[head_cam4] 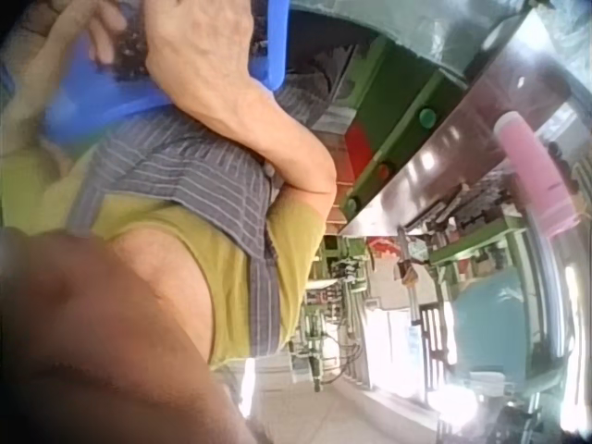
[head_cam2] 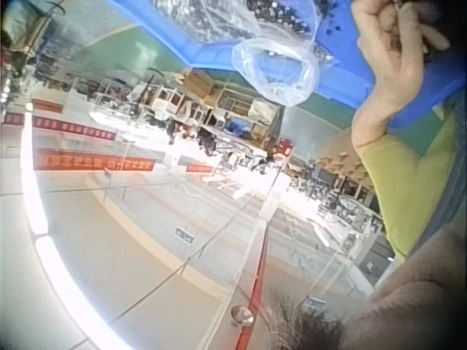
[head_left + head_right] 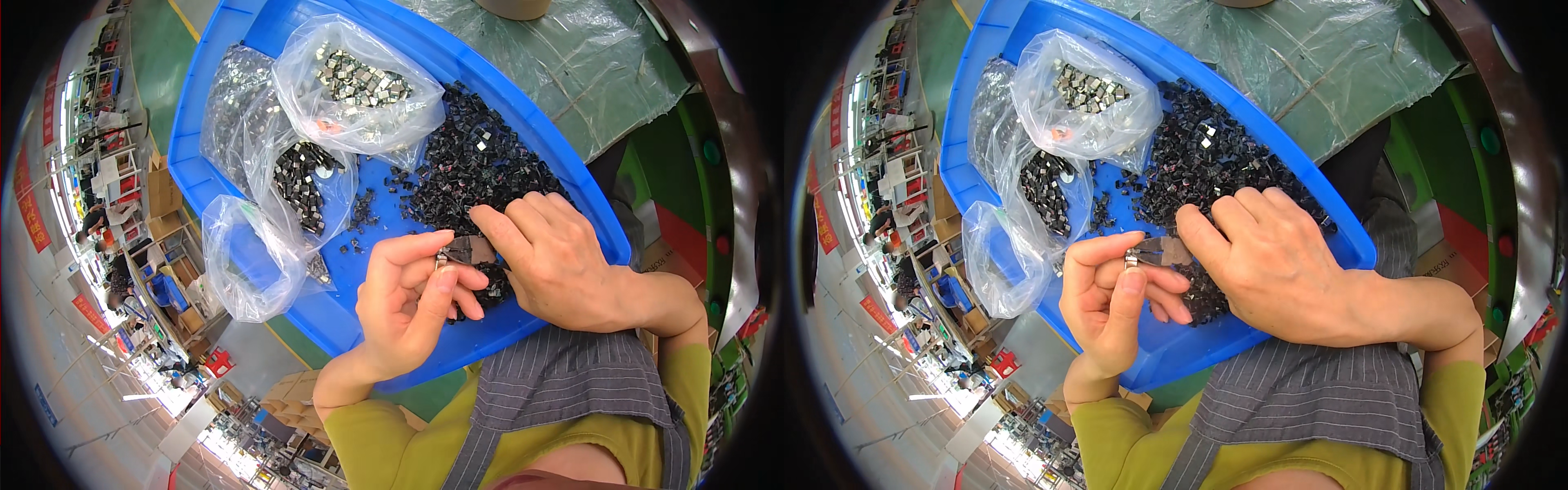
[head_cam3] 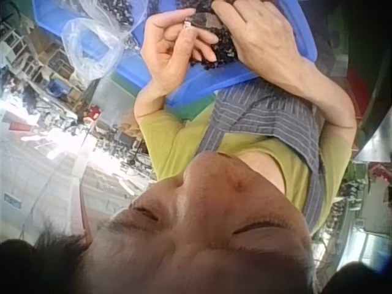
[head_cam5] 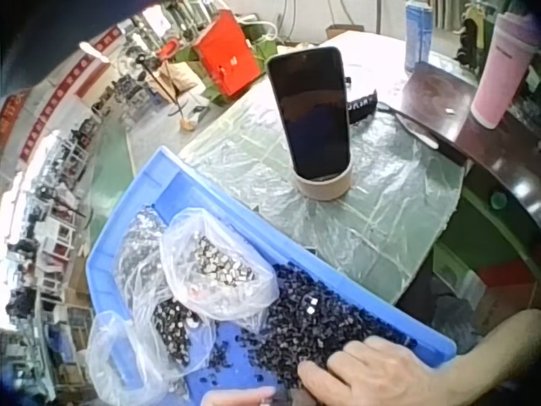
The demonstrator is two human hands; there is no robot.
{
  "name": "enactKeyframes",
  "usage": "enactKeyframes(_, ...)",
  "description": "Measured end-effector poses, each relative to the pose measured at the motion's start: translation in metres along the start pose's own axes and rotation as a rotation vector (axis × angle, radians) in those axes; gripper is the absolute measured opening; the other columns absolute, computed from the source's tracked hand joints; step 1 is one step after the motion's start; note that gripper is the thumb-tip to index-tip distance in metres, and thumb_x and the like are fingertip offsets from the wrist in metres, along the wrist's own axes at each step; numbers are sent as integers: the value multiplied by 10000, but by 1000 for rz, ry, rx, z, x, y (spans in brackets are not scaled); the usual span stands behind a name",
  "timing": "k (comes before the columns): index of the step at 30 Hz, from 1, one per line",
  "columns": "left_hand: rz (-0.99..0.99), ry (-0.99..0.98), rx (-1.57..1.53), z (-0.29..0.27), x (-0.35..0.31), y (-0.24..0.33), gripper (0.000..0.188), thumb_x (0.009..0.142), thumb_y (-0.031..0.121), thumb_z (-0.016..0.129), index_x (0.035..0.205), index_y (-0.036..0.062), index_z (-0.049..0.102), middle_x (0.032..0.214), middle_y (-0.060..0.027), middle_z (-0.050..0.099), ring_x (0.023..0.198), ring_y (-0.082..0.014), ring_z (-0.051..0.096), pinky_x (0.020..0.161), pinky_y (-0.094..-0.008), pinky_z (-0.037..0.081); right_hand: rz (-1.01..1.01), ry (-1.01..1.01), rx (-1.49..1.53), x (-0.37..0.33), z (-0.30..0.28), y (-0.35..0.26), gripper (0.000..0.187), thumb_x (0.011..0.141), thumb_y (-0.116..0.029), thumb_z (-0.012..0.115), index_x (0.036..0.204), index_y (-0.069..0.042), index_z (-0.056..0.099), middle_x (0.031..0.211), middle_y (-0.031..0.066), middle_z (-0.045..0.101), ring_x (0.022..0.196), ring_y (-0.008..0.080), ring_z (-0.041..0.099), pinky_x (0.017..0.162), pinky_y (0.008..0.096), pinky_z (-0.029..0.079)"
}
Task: Using pliers to process or sort small black components in a blue tray.
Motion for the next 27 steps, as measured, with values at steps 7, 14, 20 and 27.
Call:
enactKeyframes(7, -32, -26, -17, 1, 3, 1, 267, 971, 6, 427, 1234, -20, 390, 872, -156, 650, 646, -141, 642, 546, -221, 510, 45, -161, 231, -4, 11, 4, 304, 725, -36, 596, 1017, -2, 517, 785, 131, 549, 748, 314, 582, 656, 415, 472)
enactKeyframes(14, -86, -39, -109, 0, 3, 0, 247, 981, 34, 421, 1224, -5, 405, 847, -142, 647, 629, -146, 642, 524, -224, 498, 114, -345, 452, -5, 18, 6, 396, 791, -36, 661, 1154, -30, 504, 883, 128, 625, 837, 345, 622, 704, 428, 491)
enactKeyframes(20, -112, -72, -174, 0, 2, -3, 245, 987, 44, 414, 1229, 4, 403, 834, -140, 647, 617, -150, 642, 518, -223, 482, 157, -452, 626, -5, 23, 4, 235, 837, -90, 618, 1018, -1, 496, 842, 187, 619, 837, 379, 618, 679, 476, 487)
enactKeyframes(27, -145, -36, -254, -1, 1, -5, 258, 1000, 67, 394, 1250, 7, 375, 870, -169, 659, 603, -157, 642, 512, -215, 461, 47, -153, 268, 1, 8, 4, 365, 781, -62, 630, 1129, -6, 533, 857, 118, 567, 813, 299, 573, 701, 397, 443)
Point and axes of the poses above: each hand's wrist, its own x-axis towards the middle knuckle, its own z-axis out of the palm, y = z × x, the point moved 9 cm from there along x, towards the middle knuckle
